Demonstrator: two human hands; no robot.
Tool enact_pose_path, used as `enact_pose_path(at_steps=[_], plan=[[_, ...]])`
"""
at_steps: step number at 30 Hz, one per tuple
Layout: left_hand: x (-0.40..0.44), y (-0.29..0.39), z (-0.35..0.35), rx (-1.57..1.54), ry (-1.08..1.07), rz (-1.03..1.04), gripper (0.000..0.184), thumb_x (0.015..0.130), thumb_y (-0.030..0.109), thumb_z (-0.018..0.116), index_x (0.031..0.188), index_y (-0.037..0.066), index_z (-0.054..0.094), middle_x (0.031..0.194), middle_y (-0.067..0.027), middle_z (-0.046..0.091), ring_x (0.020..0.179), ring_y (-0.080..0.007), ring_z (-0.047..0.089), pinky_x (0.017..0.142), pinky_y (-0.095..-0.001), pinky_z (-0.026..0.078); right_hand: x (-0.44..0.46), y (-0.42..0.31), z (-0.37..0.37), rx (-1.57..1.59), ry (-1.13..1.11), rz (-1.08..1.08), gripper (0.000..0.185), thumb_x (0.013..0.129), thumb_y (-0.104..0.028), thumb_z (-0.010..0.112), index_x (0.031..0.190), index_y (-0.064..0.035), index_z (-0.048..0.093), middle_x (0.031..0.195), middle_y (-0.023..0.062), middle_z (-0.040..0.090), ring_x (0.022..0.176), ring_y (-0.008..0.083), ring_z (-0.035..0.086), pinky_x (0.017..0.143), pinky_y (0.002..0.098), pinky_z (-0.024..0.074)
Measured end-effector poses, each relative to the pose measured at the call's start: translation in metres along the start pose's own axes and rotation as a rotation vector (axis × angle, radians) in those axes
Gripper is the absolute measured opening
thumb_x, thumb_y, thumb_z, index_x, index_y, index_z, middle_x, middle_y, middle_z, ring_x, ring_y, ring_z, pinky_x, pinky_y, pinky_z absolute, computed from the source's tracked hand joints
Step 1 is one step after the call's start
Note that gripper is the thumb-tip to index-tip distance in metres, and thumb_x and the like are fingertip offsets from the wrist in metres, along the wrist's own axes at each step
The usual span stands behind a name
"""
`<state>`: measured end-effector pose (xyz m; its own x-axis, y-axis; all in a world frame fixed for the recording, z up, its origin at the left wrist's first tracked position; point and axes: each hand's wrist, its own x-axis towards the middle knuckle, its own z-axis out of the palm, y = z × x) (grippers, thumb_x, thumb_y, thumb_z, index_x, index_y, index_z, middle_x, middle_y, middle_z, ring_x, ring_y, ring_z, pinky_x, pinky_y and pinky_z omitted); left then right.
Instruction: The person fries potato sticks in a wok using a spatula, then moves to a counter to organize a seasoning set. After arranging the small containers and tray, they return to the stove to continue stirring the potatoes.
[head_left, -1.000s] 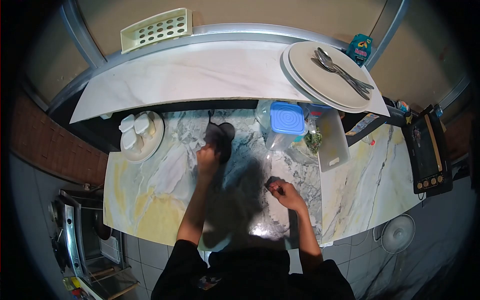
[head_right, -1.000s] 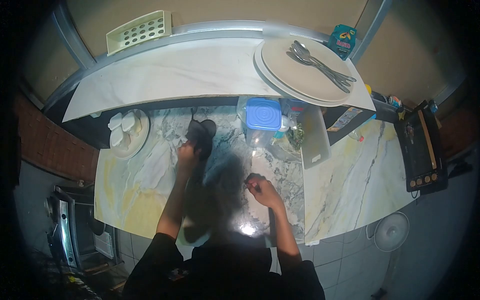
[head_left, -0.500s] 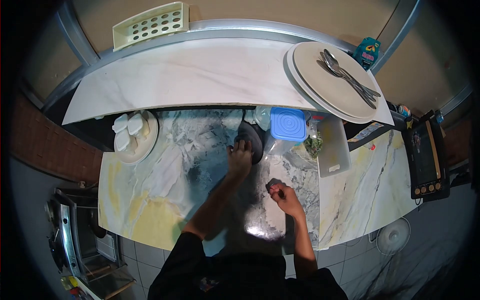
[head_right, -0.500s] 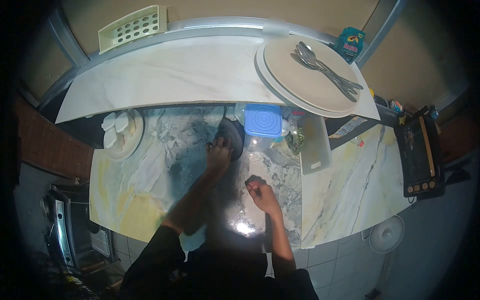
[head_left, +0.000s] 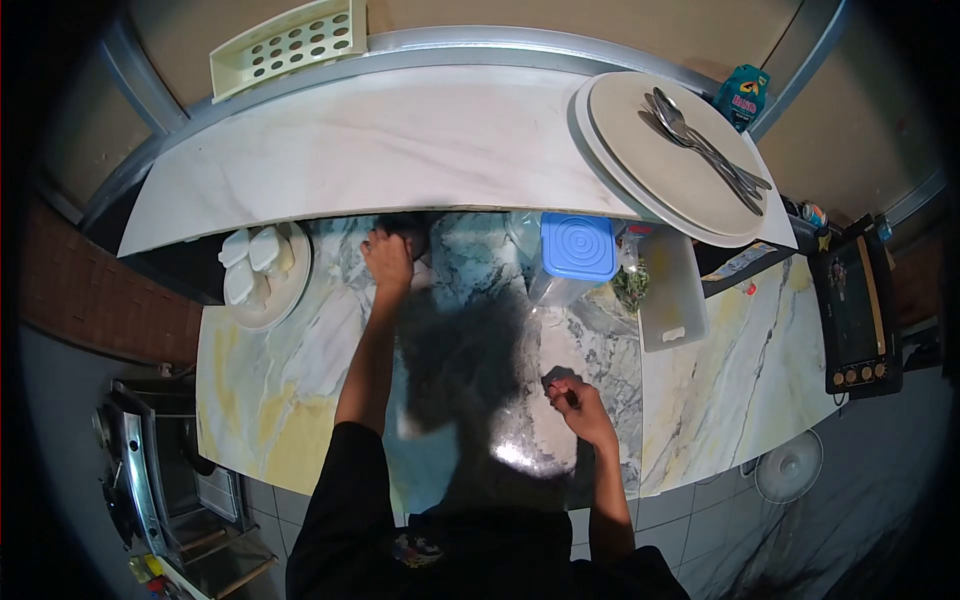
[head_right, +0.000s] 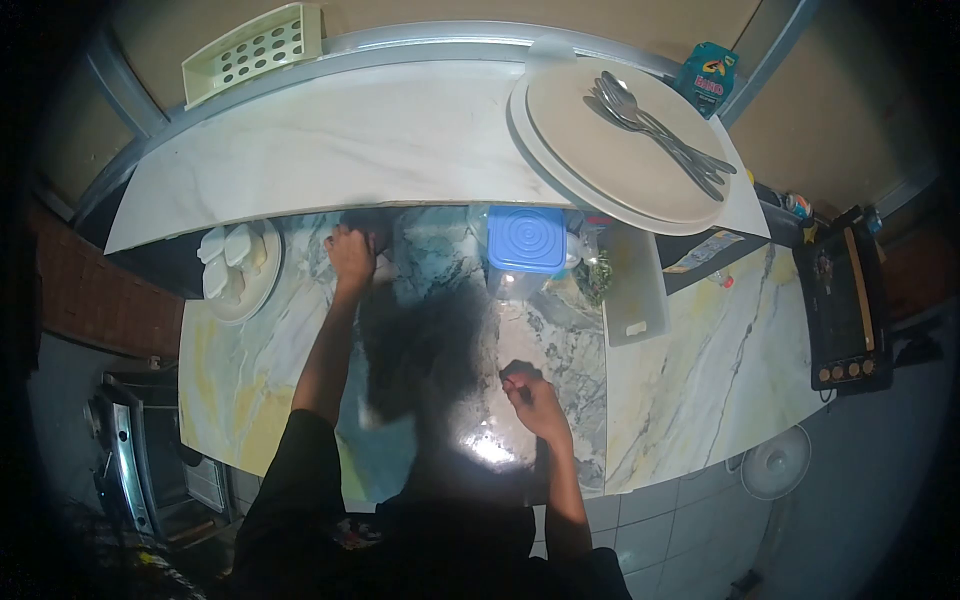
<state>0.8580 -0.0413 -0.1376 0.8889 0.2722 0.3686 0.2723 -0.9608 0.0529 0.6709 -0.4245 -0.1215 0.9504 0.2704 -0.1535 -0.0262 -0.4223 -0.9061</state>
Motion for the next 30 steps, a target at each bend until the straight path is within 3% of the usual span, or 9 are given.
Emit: enact_pose_path(at_steps=[5, 12, 13, 14, 15, 16, 18, 19, 30], plan=[[0.019, -0.01, 0.0, 0.026, 0.011, -0.231, 0.02, 0.08, 0.024, 0.065, 0.081, 0.006, 0.072, 0.111, -0.0157, 0.062, 0.108, -0.0321, 0.052, 0.091, -0.0483, 0.037, -0.002, 0.004, -0.007, 0.026, 0.027, 0.013, 0.009, 0.092, -0.002, 0.059, 0.098, 0.0047, 0.06, 0.083, 0.003, 0.063, 0.077, 0.0088, 0.058, 0.07, 0.0237, 0.0487], [0.006, 0.012, 0.01, -0.111, -0.193, 0.012, 0.016, 0.08, 0.013, 0.055, 0.084, 0.006, 0.069, 0.088, -0.016, 0.065, 0.102, -0.0347, 0.055, 0.089, -0.0514, 0.037, -0.012, -0.001, -0.005, 0.163, 0.071, 0.09, 0.012, 0.092, -0.007, 0.06, 0.096, 0.0041, 0.061, 0.08, 0.0064, 0.063, 0.075, 0.0132, 0.061, 0.071, 0.0278, 0.049], [-0.008, 0.017, 0.025, -0.217, 0.133, 0.155, 0.017, 0.079, 0.011, 0.054, 0.088, 0.007, 0.068, 0.088, -0.0178, 0.064, 0.099, -0.0368, 0.056, 0.089, -0.053, 0.037, -0.012, 0.001, -0.003, 0.219, 0.083, 0.103, 0.014, 0.089, -0.009, 0.062, 0.095, 0.0038, 0.063, 0.077, 0.0107, 0.065, 0.073, 0.0181, 0.064, 0.073, 0.032, 0.0493], [-0.003, 0.026, 0.043, -0.127, -0.051, 0.158, 0.017, 0.079, 0.01, 0.053, 0.088, 0.007, 0.067, 0.09, -0.0179, 0.065, 0.097, -0.0369, 0.057, 0.089, -0.0551, 0.036, -0.011, 0.001, 0.001, 0.248, 0.077, 0.116, 0.018, 0.089, -0.008, 0.062, 0.103, 0.0019, 0.06, 0.08, 0.011, 0.064, 0.074, 0.0212, 0.064, 0.073, 0.0337, 0.0496], [-0.016, 0.025, 0.129, 0.06, 0.46, 0.279, 0.015, 0.076, 0.01, 0.055, 0.08, 0.008, 0.069, 0.09, -0.0166, 0.067, 0.092, -0.0346, 0.061, 0.084, -0.0545, 0.041, -0.009, -0.003, 0.003, 0.245, 0.061, 0.112, 0.018, 0.089, -0.008, 0.062, 0.103, 0.0019, 0.06, 0.08, 0.011, 0.064, 0.074, 0.0212, 0.064, 0.073, 0.0337, 0.0496], [-0.012, 0.062, 0.018, -0.286, -0.128, 0.319, 0.012, 0.074, 0.009, 0.057, 0.075, 0.008, 0.069, 0.088, -0.0159, 0.068, 0.089, -0.0333, 0.064, 0.075, -0.055, 0.046, -0.007, -0.009, 0.005, 0.12, 0.096, 0.082, 0.022, 0.089, -0.008, 0.062, 0.108, 0.001, 0.058, 0.082, 0.0121, 0.064, 0.076, 0.0234, 0.064, 0.073, 0.0348, 0.0497], [-0.019, 0.096, 0.023, -0.383, -0.221, 0.317, 0.013, 0.075, 0.01, 0.058, 0.079, 0.007, 0.07, 0.094, -0.0171, 0.067, 0.094, -0.0307, 0.064, 0.084, -0.0568, 0.043, 0.002, -0.025, 0.004, -0.018, 0.119, 0.034, 0.026, 0.089, -0.008, 0.061, 0.113, 0.0002, 0.055, 0.085, 0.0132, 0.064, 0.078, 0.0257, 0.064, 0.073, 0.0358, 0.0498], [-0.04, 0.123, 0.035, -0.368, 0.172, 0.296, 0.016, 0.077, 0.015, 0.06, 0.088, 0.007, 0.07, 0.107, -0.0154, 0.063, 0.105, -0.0276, 0.058, 0.091, -0.0524, 0.041, 0.009, -0.037, 0.007, -0.069, 0.113, 0.019, 0.029, 0.089, -0.007, 0.06, 0.116, -0.0002, 0.054, 0.087, 0.0141, 0.063, 0.079, 0.0276, 0.064, 0.073, 0.0364, 0.0497], [-0.085, -0.001, -0.055, -0.256, -0.165, -0.035, 0.017, 0.081, 0.027, 0.066, 0.089, 0.014, 0.072, 0.106, -0.0091, 0.063, 0.103, -0.0278, 0.058, 0.101, -0.0523, 0.032, 0.024, -0.062, 0.026, -0.154, 0.003, -0.061, 0.032, 0.089, -0.007, 0.059, 0.12, -0.0004, 0.053, 0.086, 0.0173, 0.062, 0.078, 0.0324, 0.064, 0.072, 0.037, 0.05]])
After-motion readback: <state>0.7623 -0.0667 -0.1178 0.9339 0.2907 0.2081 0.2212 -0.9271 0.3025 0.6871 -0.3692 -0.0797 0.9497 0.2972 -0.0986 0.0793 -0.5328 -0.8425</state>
